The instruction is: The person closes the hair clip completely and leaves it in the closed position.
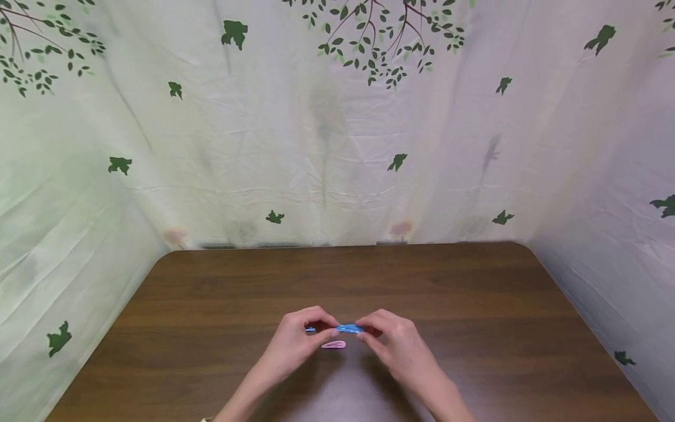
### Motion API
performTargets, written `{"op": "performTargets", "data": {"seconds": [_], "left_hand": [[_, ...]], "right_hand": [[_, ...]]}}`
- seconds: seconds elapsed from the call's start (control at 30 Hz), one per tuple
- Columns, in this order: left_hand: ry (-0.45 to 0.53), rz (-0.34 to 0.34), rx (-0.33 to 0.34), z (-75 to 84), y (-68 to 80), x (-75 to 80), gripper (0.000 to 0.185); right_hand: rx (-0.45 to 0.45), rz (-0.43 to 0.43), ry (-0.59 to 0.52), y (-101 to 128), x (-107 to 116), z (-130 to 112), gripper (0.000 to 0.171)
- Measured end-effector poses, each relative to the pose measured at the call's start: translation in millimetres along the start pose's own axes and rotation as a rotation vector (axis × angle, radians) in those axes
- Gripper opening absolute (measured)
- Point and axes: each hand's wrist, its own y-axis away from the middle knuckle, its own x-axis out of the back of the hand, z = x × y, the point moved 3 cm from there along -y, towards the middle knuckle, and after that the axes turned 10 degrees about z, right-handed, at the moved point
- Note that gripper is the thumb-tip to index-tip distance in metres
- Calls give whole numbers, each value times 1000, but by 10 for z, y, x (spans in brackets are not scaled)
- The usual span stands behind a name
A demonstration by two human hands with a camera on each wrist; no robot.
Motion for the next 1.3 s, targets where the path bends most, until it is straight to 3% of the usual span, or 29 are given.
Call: {"op": "performTargets", "data": {"seconds": [0.4,0.73,1.3], "left_hand": [[49,-139,112,-141,-105,-201,8],[-114,-188,79,-247,-171,-360,8],[-184,-255,67,-348,-187,-465,10]], "right_hand": [[-64,-154,40,27,12,265,23],[-202,-280,95,58,-29,448,13],[-374,-396,79,92,-94,670,8]]}}
